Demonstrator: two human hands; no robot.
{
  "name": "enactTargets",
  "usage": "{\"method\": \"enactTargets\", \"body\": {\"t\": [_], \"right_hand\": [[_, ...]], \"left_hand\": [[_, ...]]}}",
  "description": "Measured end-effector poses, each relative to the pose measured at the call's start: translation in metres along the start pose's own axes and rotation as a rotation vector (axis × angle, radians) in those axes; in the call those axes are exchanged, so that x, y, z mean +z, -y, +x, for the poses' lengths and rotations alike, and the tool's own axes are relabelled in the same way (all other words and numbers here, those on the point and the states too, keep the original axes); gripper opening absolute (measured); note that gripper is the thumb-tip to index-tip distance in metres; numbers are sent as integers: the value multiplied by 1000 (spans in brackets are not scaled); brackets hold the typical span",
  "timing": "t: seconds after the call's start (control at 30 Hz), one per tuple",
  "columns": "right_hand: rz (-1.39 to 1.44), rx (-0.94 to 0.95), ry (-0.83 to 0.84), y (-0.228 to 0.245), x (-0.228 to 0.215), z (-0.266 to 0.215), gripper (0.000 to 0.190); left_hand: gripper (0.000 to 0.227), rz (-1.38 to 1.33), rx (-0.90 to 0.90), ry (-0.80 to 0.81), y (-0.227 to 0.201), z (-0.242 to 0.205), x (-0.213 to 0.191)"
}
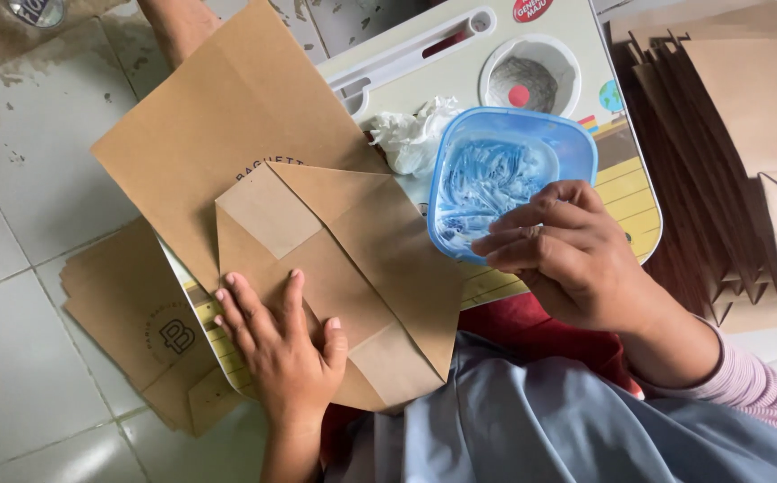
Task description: Applying glue to paper bags and folding them to assemble
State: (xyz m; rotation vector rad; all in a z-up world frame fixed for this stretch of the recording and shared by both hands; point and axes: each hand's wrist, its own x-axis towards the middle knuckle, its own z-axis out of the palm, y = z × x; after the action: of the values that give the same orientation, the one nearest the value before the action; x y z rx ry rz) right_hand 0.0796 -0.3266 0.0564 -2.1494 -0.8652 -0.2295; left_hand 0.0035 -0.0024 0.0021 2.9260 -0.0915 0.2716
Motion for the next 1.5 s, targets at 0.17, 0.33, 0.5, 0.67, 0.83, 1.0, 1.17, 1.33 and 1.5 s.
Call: {"method": "enactTargets", "body": {"t": [0.17, 0.33, 0.5, 0.67, 0.83, 1.0, 1.17, 1.33, 1.5], "right_hand": [[-61, 3, -18, -6, 6, -7, 16], [-98, 21, -28, -11, 10, -13, 20], [123, 95, -180, -14, 13, -27, 20], [56, 53, -183, -4, 15, -19, 16], [13, 1, -200, 2, 18, -11, 18], [-123, 107, -128, 3, 20, -11, 17], [-87, 139, -163, 5, 19, -8, 12], [-61, 78, -380, -8, 28, -19, 12], [186, 71, -636, 16, 19, -24, 14]], "left_hand": [[60, 10, -7, 14, -2, 1, -1], [61, 11, -18, 10, -1, 1, 0], [60, 6, -27, 20, -2, 0, -1], [60, 0, -20, 3, 0, -2, 2], [60, -9, -26, 0, 0, -2, 1], [59, -6, -21, -5, 0, -2, 1], [59, -9, -26, -20, -1, -2, 2], [72, -11, 39, -111, 12, -6, 16], [67, -78, 50, -125, 14, -8, 13]]}}
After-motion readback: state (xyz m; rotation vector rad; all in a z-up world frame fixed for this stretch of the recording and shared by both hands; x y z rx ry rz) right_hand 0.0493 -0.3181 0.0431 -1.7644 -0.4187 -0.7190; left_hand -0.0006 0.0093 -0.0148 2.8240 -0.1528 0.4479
